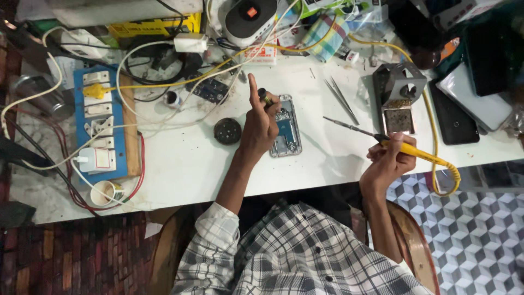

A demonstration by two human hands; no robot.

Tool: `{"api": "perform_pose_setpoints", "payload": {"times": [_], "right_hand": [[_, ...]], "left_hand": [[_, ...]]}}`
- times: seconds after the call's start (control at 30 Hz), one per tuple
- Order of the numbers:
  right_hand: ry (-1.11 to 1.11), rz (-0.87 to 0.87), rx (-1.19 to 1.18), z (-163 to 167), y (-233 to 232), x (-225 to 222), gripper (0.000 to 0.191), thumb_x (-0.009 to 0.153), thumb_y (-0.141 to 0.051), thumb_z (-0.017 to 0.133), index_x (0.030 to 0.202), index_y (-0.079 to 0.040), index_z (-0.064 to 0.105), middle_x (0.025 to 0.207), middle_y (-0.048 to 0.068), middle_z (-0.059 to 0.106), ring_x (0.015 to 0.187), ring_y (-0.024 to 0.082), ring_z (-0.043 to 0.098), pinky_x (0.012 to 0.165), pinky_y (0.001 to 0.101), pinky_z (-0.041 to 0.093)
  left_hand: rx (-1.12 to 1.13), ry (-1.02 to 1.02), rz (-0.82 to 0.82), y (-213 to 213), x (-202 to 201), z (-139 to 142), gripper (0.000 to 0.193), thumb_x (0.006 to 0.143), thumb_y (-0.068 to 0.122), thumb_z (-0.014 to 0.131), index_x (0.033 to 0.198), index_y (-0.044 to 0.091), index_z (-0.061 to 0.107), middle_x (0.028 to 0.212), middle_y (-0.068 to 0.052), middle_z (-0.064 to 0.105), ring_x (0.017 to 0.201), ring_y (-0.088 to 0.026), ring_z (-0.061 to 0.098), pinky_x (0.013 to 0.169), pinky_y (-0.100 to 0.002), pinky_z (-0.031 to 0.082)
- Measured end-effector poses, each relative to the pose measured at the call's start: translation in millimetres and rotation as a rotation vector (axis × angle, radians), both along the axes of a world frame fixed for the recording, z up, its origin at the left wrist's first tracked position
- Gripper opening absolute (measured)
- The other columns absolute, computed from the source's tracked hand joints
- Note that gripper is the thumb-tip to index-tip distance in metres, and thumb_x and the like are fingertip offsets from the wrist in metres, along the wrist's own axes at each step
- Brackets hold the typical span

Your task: The person uses a soldering iron and solder wire to apply solder to a circuit board placed inside a transparent phone case. They repeatedly dip the soldering iron tip into a small container, likely a soldering sponge, and then apply heat and solder to various points on the board.

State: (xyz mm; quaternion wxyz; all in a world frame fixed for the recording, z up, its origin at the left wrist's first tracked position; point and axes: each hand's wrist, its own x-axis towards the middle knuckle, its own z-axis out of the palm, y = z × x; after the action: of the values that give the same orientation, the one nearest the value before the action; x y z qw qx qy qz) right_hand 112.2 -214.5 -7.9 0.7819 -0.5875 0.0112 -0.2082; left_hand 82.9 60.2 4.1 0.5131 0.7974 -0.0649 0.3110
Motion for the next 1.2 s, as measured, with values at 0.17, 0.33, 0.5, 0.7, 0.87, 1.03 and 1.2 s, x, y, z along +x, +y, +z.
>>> {"api": "perform_pose_setpoints", "payload": {"times": [0.17,0.33,0.5,0.7,0.87,1.03,1.2], "right_hand": [[-0.008,-0.04,-0.074,4.2,-7.1,6.6,0.029,0.118,-0.03,0.059,0.101,-0.007,0.053,0.069,0.001,0.047,0.053,0.007,0.045,0.05,0.0224,0.037],[0.074,0.101,0.075,5.9,6.0,21.1,0.027,0.111,-0.033,0.059,0.1,-0.01,0.05,0.067,0.001,0.05,0.05,0.01,0.05,0.044,0.0232,0.036],[0.196,0.262,0.218,-2.4,31.4,25.4,0.026,0.111,-0.031,0.063,0.102,-0.009,0.052,0.072,0.002,0.051,0.056,0.011,0.053,0.05,0.0248,0.041],[0.22,0.219,0.111,-4.6,38.0,21.8,0.027,0.109,-0.032,0.061,0.098,-0.011,0.049,0.068,0.001,0.049,0.05,0.01,0.049,0.043,0.0246,0.036],[0.222,0.223,0.125,-4.7,36.6,20.2,0.026,0.111,-0.031,0.061,0.1,-0.011,0.049,0.069,0.002,0.05,0.053,0.011,0.052,0.045,0.0254,0.037],[0.225,0.205,0.094,-5.4,37.8,16.0,0.025,0.11,-0.031,0.06,0.102,-0.01,0.049,0.07,0.001,0.051,0.053,0.011,0.053,0.045,0.0248,0.037],[0.232,0.194,0.03,-3.9,38.9,16.0,0.025,0.11,-0.032,0.058,0.105,-0.01,0.049,0.07,0.003,0.054,0.053,0.011,0.054,0.045,0.0241,0.037]], "left_hand": [[0.078,0.02,0.021,0.9,0.8,-2.3,0.084,0.1,-0.013,0.04,0.164,0.004,-0.011,0.104,-0.015,0.066,0.091,-0.027,0.07,0.089,-0.034,0.058],[0.03,0.024,-0.01,0.9,1.5,2.7,0.088,0.095,-0.016,0.038,0.165,0.005,-0.011,0.104,-0.015,0.063,0.093,-0.027,0.071,0.097,-0.034,0.061],[-0.011,0.083,-0.006,-0.3,-0.8,8.2,0.086,0.098,-0.015,0.04,0.165,0.005,-0.011,0.099,-0.014,0.063,0.087,-0.026,0.068,0.094,-0.034,0.059],[-0.016,0.07,-0.022,-2.2,-1.8,9.4,0.088,0.095,-0.016,0.036,0.166,0.006,-0.012,0.1,-0.013,0.062,0.09,-0.026,0.069,0.099,-0.035,0.06],[0.075,0.119,-0.034,0.5,-3.2,10.0,0.09,0.095,-0.015,0.038,0.166,0.007,-0.014,0.101,-0.012,0.061,0.089,-0.026,0.068,0.1,-0.037,0.061],[-0.014,0.127,-0.059,1.4,-3.1,12.6,0.089,0.095,-0.014,0.036,0.165,0.007,-0.014,0.105,-0.014,0.063,0.092,-0.027,0.07,0.098,-0.039,0.061],[-0.005,0.144,-0.023,-2.7,-4.2,13.0,0.08,0.106,-0.005,0.043,0.165,0.006,-0.011,0.098,-0.011,0.064,0.085,-0.025,0.069,0.086,-0.036,0.059]]}}
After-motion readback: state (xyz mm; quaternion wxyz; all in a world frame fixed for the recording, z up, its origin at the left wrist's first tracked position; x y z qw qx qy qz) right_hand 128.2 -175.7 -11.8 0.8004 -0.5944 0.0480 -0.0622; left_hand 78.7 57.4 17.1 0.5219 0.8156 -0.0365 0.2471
